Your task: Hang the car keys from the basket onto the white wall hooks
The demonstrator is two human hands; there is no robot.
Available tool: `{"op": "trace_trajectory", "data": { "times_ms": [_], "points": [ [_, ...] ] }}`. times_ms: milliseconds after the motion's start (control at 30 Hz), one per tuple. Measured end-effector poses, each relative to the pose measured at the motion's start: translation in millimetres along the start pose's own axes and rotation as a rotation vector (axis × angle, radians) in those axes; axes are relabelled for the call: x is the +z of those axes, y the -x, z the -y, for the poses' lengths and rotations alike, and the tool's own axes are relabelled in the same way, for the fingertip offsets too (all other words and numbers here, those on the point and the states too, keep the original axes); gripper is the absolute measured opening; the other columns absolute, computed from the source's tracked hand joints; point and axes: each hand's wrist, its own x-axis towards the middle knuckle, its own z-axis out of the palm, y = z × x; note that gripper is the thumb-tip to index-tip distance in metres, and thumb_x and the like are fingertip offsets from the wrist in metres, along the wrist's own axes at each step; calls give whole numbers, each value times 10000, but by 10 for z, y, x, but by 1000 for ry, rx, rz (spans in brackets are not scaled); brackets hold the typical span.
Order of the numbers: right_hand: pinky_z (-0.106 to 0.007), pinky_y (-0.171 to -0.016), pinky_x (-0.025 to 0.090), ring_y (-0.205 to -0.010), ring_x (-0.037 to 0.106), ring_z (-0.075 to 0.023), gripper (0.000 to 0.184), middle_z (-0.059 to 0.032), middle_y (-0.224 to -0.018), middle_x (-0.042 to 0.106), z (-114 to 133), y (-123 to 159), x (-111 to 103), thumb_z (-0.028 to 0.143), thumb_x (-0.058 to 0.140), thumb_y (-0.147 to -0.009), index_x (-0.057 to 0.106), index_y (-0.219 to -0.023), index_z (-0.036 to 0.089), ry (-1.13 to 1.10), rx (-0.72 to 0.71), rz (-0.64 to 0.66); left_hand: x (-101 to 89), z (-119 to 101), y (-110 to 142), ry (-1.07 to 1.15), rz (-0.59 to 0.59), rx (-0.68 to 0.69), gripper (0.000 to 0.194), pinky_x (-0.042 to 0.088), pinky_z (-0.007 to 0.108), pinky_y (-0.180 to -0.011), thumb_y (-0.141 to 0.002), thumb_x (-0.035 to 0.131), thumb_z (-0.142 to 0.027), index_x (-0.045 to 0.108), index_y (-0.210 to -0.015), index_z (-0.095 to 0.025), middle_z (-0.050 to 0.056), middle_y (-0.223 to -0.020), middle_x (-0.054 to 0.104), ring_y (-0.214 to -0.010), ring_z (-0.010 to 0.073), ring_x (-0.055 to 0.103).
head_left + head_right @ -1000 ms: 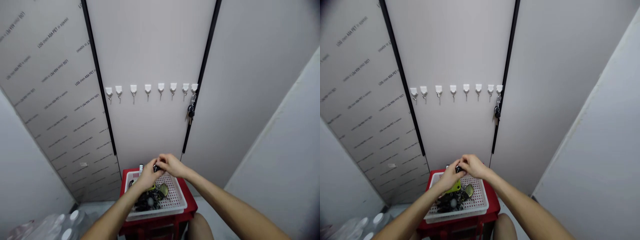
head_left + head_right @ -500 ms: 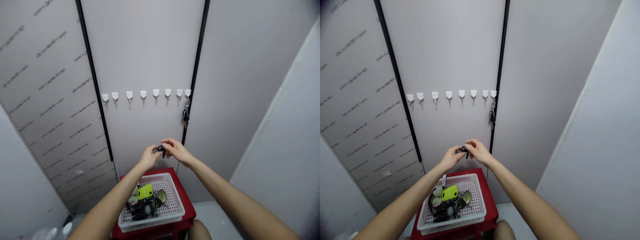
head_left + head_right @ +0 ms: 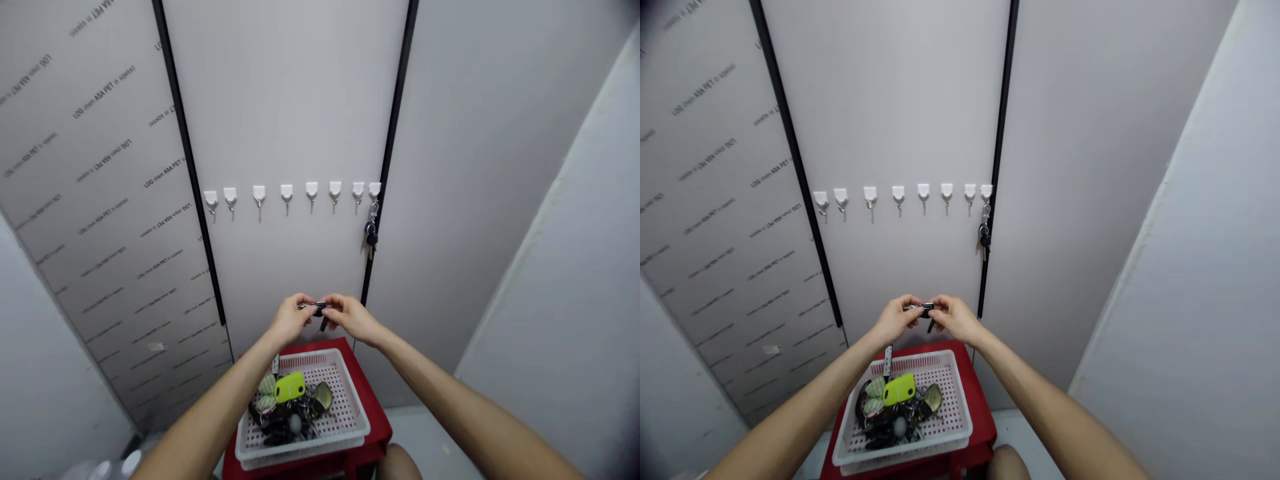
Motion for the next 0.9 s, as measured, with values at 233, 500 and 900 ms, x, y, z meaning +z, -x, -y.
{"op": "trace_trajectory", "data": {
  "times_ms": [233, 500, 900],
  "points": [
    [-194, -447, 393, -401, 428, -35, 122, 56, -486, 455, 235, -104, -169, 194, 470, -567, 463, -668, 126, -142, -62, -322, -9, -179, -77, 44, -25, 74, 74, 326, 158, -425, -585, 449, -106, 497, -640, -114, -48, -475, 459, -423, 38, 417],
    [-186, -436, 392, -406, 421, -33, 87, 56, -489, 454, 723, -369, -618, 173, 487, -536, 454, -608, 137, 17, -277, -561, 144, -742, -498, -26, -97, 335, 157, 361, 171, -477, -607, 426, -70, 524, -721, -116, -37, -486, 475, -455, 44, 439],
    [-235, -494, 412, -434, 447, -57, 102, 21, -525, 483, 1033, -961, -1279, 139, 446, -562, 497, -648, 121, 264, -324, -881, 332, -1337, -778, -402, -210, 492, 333, 358, 273, -722, -610, 463, -117, 488, -941, -148, 62, -921, 533, -770, 133, 496]
  ]
}}
